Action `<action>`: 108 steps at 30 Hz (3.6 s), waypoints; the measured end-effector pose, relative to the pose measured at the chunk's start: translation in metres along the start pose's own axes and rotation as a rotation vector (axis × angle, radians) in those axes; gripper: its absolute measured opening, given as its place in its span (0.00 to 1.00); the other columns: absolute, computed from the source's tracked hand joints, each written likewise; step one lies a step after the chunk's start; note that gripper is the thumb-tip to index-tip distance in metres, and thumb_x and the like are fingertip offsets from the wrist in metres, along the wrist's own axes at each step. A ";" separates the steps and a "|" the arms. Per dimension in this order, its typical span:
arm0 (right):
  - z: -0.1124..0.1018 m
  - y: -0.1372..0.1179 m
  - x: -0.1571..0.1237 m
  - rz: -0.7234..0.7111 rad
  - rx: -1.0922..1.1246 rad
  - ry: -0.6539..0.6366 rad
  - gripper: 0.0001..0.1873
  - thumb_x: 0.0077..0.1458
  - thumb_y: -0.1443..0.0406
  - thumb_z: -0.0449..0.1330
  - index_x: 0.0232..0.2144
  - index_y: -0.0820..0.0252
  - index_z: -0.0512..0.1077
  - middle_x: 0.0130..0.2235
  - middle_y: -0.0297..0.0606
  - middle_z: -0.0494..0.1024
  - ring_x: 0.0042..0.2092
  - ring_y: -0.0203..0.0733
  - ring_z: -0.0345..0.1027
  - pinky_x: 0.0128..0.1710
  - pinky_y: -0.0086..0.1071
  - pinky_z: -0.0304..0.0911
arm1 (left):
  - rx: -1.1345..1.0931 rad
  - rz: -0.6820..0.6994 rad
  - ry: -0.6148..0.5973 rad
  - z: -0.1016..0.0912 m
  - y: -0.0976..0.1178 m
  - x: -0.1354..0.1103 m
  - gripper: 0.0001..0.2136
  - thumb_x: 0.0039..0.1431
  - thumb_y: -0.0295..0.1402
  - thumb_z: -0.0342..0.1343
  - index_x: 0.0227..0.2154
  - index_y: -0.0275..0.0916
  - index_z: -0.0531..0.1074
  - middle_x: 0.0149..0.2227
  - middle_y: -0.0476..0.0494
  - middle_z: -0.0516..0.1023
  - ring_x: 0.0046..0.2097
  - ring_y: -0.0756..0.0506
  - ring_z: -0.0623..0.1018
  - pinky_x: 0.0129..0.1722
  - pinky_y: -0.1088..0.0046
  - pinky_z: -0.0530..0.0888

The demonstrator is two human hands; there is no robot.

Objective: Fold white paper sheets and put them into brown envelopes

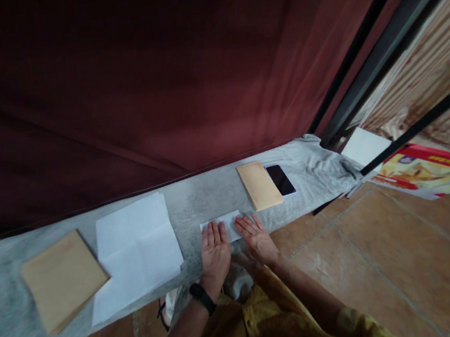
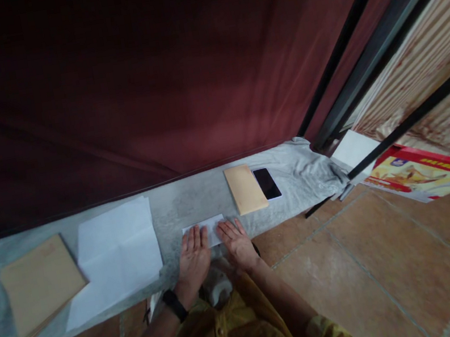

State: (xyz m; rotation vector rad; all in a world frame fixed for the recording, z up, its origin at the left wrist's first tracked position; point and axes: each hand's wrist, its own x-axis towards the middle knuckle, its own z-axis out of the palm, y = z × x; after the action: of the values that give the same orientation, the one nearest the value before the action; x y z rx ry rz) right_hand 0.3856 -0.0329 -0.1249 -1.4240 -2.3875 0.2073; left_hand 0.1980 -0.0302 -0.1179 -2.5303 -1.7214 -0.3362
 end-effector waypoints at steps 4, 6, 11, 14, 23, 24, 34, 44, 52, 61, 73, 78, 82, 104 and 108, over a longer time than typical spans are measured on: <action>0.007 0.002 0.007 0.020 0.041 -0.008 0.34 0.59 0.74 0.52 0.67 0.62 0.61 0.68 0.47 0.65 0.69 0.51 0.55 0.71 0.54 0.44 | 0.016 -0.025 -0.082 0.000 -0.007 0.000 0.27 0.63 0.21 0.42 0.65 0.27 0.62 0.67 0.23 0.62 0.69 0.33 0.62 0.67 0.47 0.60; 0.009 0.003 0.007 0.013 0.077 -0.008 0.31 0.61 0.73 0.51 0.66 0.63 0.62 0.67 0.47 0.65 0.68 0.49 0.57 0.71 0.53 0.46 | 0.012 -0.016 -0.126 -0.001 -0.012 0.000 0.26 0.64 0.23 0.44 0.65 0.32 0.63 0.68 0.28 0.63 0.69 0.34 0.64 0.66 0.49 0.63; 0.005 0.011 0.001 -0.017 0.131 0.036 0.24 0.65 0.70 0.52 0.62 0.61 0.68 0.64 0.46 0.70 0.65 0.48 0.62 0.68 0.51 0.53 | -0.047 0.083 -0.101 -0.002 -0.035 -0.008 0.24 0.66 0.28 0.48 0.64 0.39 0.65 0.68 0.35 0.64 0.69 0.38 0.63 0.66 0.53 0.63; 0.003 0.015 -0.004 -0.036 0.135 0.048 0.22 0.66 0.69 0.53 0.59 0.57 0.71 0.62 0.45 0.73 0.62 0.47 0.66 0.67 0.50 0.57 | -0.090 0.091 -0.070 0.001 -0.048 -0.021 0.22 0.67 0.28 0.47 0.63 0.42 0.67 0.67 0.38 0.66 0.69 0.39 0.65 0.67 0.52 0.64; 0.004 0.021 -0.001 -0.044 0.193 0.116 0.19 0.65 0.71 0.54 0.55 0.55 0.76 0.54 0.43 0.79 0.57 0.48 0.71 0.61 0.49 0.65 | -0.255 0.064 0.002 0.009 -0.052 -0.035 0.26 0.60 0.17 0.46 0.59 0.40 0.70 0.65 0.39 0.70 0.68 0.44 0.66 0.67 0.55 0.66; 0.003 0.022 -0.002 -0.058 0.196 0.114 0.20 0.65 0.71 0.54 0.55 0.55 0.76 0.54 0.43 0.79 0.57 0.48 0.71 0.61 0.50 0.65 | -0.262 0.078 -0.011 0.008 -0.053 -0.034 0.27 0.59 0.17 0.46 0.59 0.41 0.70 0.65 0.40 0.70 0.68 0.45 0.66 0.67 0.56 0.65; 0.002 0.027 -0.010 -0.011 0.314 0.124 0.16 0.67 0.67 0.53 0.51 0.54 0.77 0.50 0.43 0.80 0.53 0.49 0.72 0.57 0.48 0.67 | -0.438 0.049 0.072 0.006 -0.064 -0.037 0.14 0.68 0.31 0.50 0.51 0.43 0.76 0.58 0.43 0.77 0.62 0.45 0.73 0.63 0.57 0.72; 0.002 0.031 -0.002 0.064 0.343 0.165 0.12 0.64 0.67 0.56 0.44 0.54 0.79 0.47 0.41 0.81 0.51 0.49 0.72 0.55 0.45 0.65 | -0.534 -0.170 0.179 0.008 -0.052 -0.040 0.13 0.67 0.28 0.48 0.45 0.41 0.78 0.53 0.42 0.80 0.58 0.44 0.76 0.61 0.58 0.74; -0.002 0.027 -0.005 0.037 0.429 0.092 0.27 0.53 0.78 0.49 0.45 0.53 0.80 0.50 0.38 0.81 0.55 0.45 0.72 0.63 0.50 0.61 | -0.345 0.002 0.036 0.001 -0.057 -0.040 0.21 0.62 0.20 0.50 0.54 0.41 0.75 0.60 0.43 0.76 0.64 0.45 0.71 0.65 0.58 0.69; 0.007 -0.009 0.051 -0.036 0.257 0.022 0.23 0.69 0.64 0.48 0.63 0.57 0.68 0.63 0.44 0.71 0.66 0.47 0.62 0.66 0.48 0.59 | -0.302 -0.005 -0.033 0.000 -0.059 -0.036 0.27 0.57 0.15 0.49 0.58 0.41 0.72 0.62 0.43 0.73 0.66 0.45 0.69 0.67 0.59 0.66; 0.054 -0.010 0.036 -0.086 -0.202 0.018 0.30 0.68 0.68 0.42 0.70 0.60 0.56 0.71 0.43 0.57 0.71 0.49 0.48 0.69 0.52 0.44 | -0.244 -0.189 0.039 0.005 -0.011 0.001 0.23 0.71 0.35 0.43 0.66 0.34 0.62 0.68 0.35 0.65 0.70 0.40 0.62 0.69 0.54 0.59; 0.062 -0.005 0.032 -0.111 -0.268 0.120 0.33 0.67 0.67 0.44 0.73 0.56 0.47 0.73 0.43 0.52 0.72 0.50 0.47 0.70 0.50 0.43 | -0.170 -0.172 0.022 0.015 -0.015 -0.001 0.30 0.71 0.48 0.41 0.68 0.33 0.57 0.71 0.36 0.59 0.72 0.42 0.56 0.70 0.58 0.56; 0.062 -0.007 0.031 -0.094 -0.289 0.168 0.35 0.69 0.64 0.44 0.74 0.59 0.40 0.73 0.47 0.52 0.71 0.52 0.50 0.69 0.51 0.45 | -0.137 -0.179 0.052 0.020 -0.019 -0.007 0.31 0.71 0.49 0.41 0.69 0.33 0.55 0.71 0.35 0.57 0.73 0.41 0.55 0.70 0.57 0.55; 0.056 0.007 0.010 -0.070 -0.325 0.230 0.33 0.72 0.53 0.41 0.70 0.66 0.54 0.70 0.57 0.57 0.68 0.58 0.55 0.64 0.52 0.53 | -0.097 -0.233 -0.048 0.018 -0.019 -0.009 0.35 0.68 0.49 0.42 0.70 0.29 0.51 0.72 0.29 0.53 0.73 0.37 0.52 0.70 0.54 0.52; 0.056 0.009 0.009 -0.069 -0.334 0.224 0.34 0.72 0.53 0.39 0.70 0.68 0.53 0.69 0.59 0.58 0.68 0.60 0.56 0.63 0.53 0.55 | -0.150 -0.243 -0.082 0.012 -0.015 -0.009 0.36 0.68 0.49 0.42 0.69 0.28 0.51 0.72 0.28 0.51 0.73 0.37 0.51 0.70 0.53 0.51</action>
State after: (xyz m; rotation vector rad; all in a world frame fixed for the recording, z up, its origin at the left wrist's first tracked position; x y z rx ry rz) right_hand 0.3681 -0.0174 -0.1775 -1.4117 -2.3538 -0.3662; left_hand 0.1831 -0.0309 -0.1329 -2.4667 -2.1168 -0.3933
